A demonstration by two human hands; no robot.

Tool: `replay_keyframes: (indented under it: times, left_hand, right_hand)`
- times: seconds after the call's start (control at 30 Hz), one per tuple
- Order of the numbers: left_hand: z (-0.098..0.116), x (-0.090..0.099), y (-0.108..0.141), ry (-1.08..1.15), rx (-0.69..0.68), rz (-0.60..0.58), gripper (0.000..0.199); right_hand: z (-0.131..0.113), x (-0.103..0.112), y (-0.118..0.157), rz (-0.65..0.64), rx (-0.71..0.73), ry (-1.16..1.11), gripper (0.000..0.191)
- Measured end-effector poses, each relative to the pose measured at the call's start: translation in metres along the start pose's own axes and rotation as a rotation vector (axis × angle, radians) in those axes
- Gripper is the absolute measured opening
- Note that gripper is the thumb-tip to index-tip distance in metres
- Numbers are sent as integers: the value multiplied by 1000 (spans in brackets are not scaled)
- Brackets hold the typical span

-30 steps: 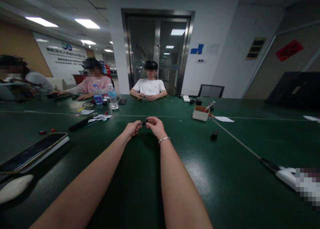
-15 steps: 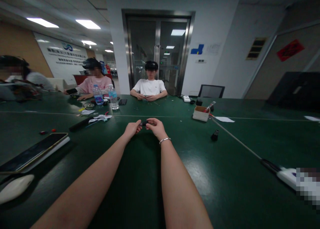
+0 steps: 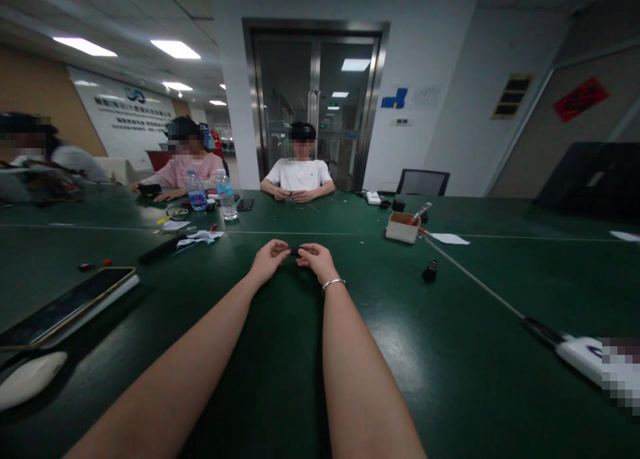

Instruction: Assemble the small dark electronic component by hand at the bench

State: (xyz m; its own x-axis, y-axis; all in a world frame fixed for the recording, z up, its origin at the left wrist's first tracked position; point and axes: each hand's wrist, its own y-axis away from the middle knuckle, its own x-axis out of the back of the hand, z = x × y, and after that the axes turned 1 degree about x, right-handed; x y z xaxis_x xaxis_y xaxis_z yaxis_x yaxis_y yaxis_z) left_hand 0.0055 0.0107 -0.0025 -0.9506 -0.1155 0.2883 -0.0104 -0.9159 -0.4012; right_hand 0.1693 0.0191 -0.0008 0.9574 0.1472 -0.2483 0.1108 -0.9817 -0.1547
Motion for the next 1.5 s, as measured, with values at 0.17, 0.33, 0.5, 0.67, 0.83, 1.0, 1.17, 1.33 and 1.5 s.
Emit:
replay_keyframes:
  times: [0.17,0.33,0.5,0.67,0.83,1.0,1.17,1.33,1.5]
  left_hand:
    - [-4,1,-2,31,-96,-47,25]
    - [-5,3,-2,22,-37,-61,22]
    - [-2,2,-1,34,42,-109,29]
    - [-3,2,-3,-26,79,-124,38]
    - [-4,3,-3,-81,107,-126,47]
    - [-1,4,-1,-169,96,-50,52]
    - [-2,4,-1,-161,44,65,33]
    - [-5,2,-3,-72,86,57,31]
    - [-4,1,-3,102,87,21,21]
  right_hand:
    - [-3,0,2,33,-29,-10,15]
    - [-4,0,4,16,-33,-13,13]
    - [-4,1,5,-7,-26,-9,14]
    - [-2,2,5,-48,-7,-22,16]
    - [-1,3,5,-106,-16,-47,22]
    - [-3,3,6,-129,-30,-72,27]
    - [-4,2,7,-126,-39,-65,30]
    - [-4,3,7,-134,-40,-65,30]
    - [-3,3,5,-101,-21,-91,29]
